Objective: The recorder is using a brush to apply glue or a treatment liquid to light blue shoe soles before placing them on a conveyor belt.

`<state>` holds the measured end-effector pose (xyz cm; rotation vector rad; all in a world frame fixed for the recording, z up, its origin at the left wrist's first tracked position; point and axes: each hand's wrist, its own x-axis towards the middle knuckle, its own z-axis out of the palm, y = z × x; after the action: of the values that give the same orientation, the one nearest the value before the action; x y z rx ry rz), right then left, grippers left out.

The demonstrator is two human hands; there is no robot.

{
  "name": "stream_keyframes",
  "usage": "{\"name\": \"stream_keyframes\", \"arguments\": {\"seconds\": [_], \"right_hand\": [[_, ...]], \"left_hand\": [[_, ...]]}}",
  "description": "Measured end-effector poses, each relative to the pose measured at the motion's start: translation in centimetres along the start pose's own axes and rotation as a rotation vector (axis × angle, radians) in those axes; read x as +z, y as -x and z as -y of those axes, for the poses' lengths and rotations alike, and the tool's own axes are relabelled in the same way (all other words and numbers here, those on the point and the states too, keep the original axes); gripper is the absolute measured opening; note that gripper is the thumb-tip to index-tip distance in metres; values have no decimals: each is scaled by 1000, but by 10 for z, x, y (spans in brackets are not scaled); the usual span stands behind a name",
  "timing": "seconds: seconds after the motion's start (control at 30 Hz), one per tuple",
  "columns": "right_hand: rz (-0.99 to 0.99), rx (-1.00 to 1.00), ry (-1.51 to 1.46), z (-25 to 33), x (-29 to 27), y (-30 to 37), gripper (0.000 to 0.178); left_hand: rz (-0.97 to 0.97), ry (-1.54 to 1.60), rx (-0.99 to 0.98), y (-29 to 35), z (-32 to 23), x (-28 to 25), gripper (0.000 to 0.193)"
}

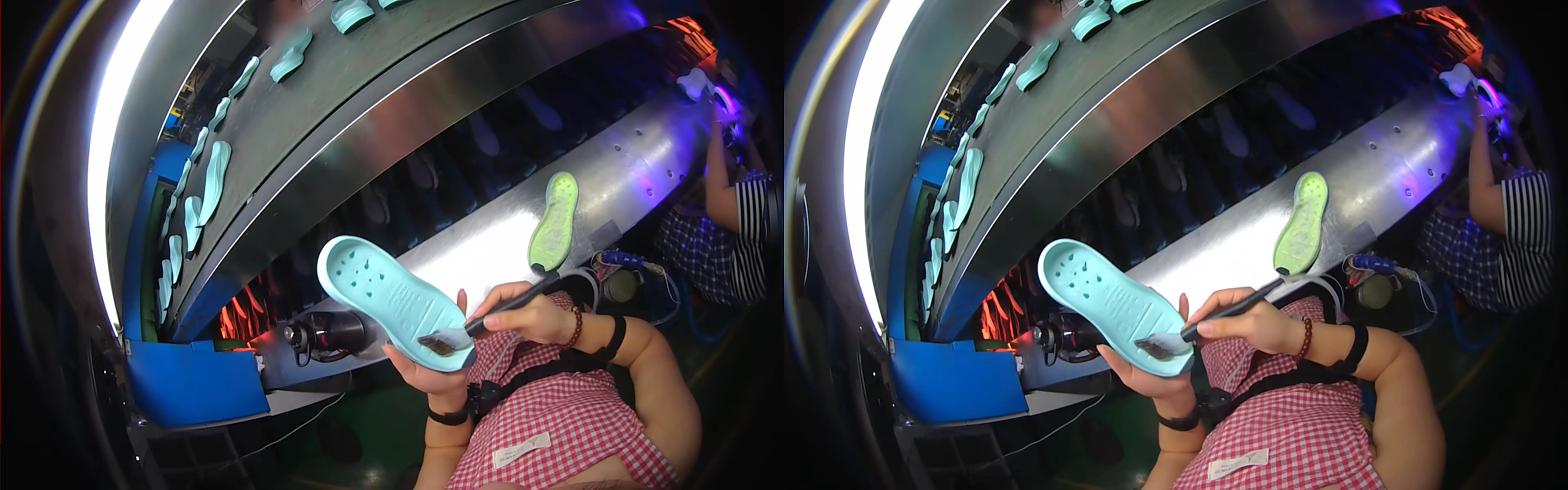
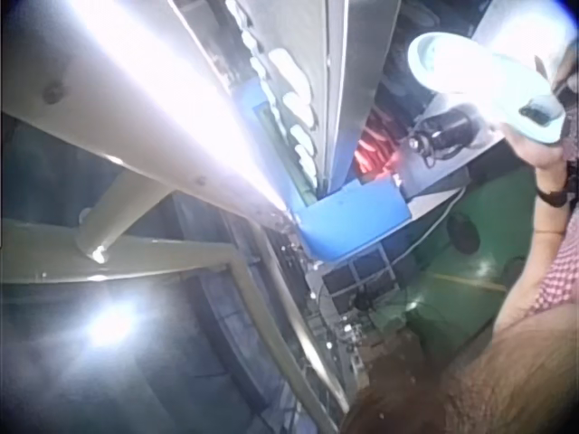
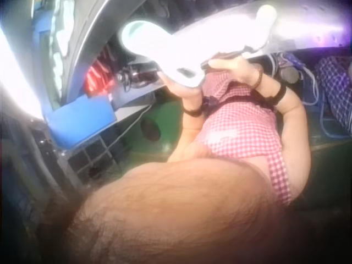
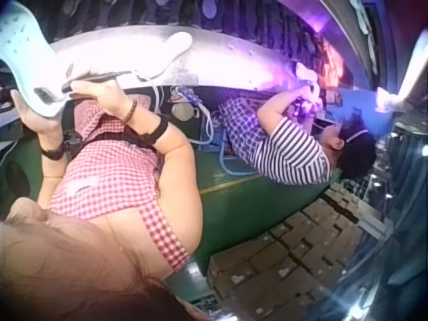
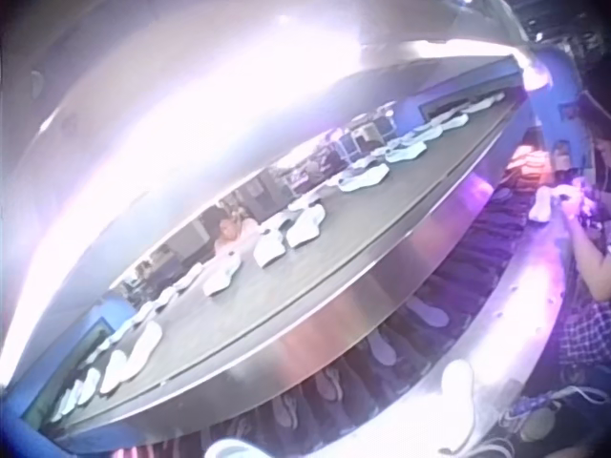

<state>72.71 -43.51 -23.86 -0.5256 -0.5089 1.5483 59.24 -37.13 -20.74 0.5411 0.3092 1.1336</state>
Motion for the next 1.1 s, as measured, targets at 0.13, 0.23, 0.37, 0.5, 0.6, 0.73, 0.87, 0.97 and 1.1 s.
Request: {"name": "stream_keyframes", "arguments": {"seconds": [0.13, 0.23, 0.37, 0.5, 0.6, 0.73, 0.87, 0.97, 1.1], "right_hand": [[166, -138, 539, 6, 2, 11, 19], [65, -253, 574, 16, 3, 3, 19], [328, -329, 760, 21, 7, 3, 20], [169, -350, 816, 42, -2, -6, 21], [389, -247, 916, 48, -2, -6, 20], [287, -204, 821, 46, -5, -7, 19], [461, -133, 764, 46, -7, 5, 19], [321, -106, 696, 66, -4, 7, 19], [539, -107, 898, 70, -13, -8, 20]], "left_hand": [[-11, -100, -52, -7, -4, -14, 59], [20, -98, -75, -9, -2, -16, 57], [-5, 63, -110, -9, -3, -8, 57], [72, -92, -99, -12, -1, -17, 58], [120, 13, -122, -18, -3, -16, 66], [202, 5, -141, -23, -5, -14, 67], [112, -84, -196, -26, -10, -9, 56], [141, 55, -365, -26, -14, -10, 60], [63, -148, -642, -32, -14, 1, 54]]}}
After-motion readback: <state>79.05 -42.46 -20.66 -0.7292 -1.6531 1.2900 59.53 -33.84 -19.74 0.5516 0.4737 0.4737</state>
